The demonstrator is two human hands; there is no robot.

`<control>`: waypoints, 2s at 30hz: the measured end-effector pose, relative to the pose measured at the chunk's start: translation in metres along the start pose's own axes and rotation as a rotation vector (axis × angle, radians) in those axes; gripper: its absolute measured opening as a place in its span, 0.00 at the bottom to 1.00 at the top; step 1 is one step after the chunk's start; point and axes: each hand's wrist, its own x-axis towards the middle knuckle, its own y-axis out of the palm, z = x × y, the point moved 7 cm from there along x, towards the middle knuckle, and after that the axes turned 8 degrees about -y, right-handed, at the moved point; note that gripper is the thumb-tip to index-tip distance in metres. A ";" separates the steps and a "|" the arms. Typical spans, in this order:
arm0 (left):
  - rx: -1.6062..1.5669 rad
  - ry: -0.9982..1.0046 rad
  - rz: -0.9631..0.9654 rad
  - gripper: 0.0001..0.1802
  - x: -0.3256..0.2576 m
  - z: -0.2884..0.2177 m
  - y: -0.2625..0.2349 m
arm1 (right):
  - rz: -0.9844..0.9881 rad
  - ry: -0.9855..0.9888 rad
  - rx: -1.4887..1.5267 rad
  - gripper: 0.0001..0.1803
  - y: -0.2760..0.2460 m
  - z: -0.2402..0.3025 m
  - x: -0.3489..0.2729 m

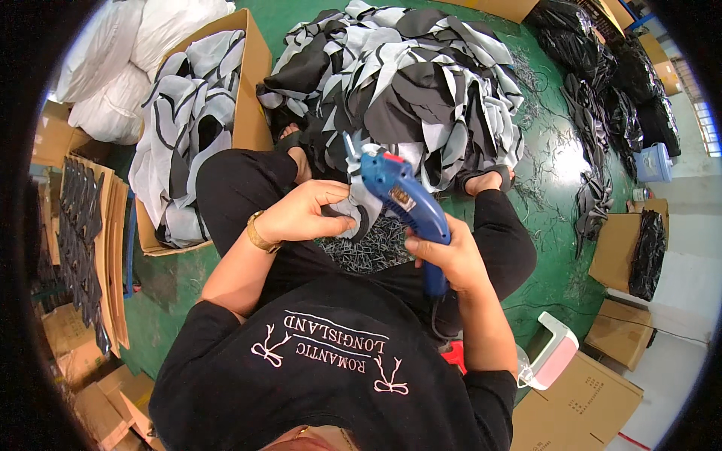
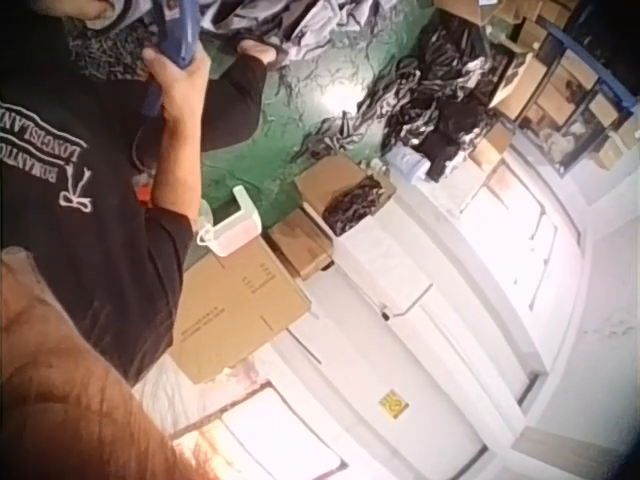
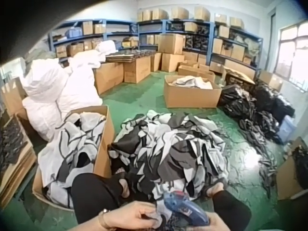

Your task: Cutting individual fabric pieces from a large pile using an electric rotary cutter.

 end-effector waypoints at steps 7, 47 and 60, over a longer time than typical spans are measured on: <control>-0.359 -0.185 -0.045 0.16 -0.001 0.023 0.013 | -0.127 -0.141 -0.074 0.18 0.005 0.007 0.012; -0.372 -0.206 -0.130 0.12 -0.019 0.016 -0.006 | 0.092 0.239 -0.239 0.18 -0.011 -0.003 -0.042; -0.469 -0.250 -0.072 0.05 -0.018 0.016 0.005 | -0.020 -0.006 -0.039 0.17 0.009 0.003 -0.008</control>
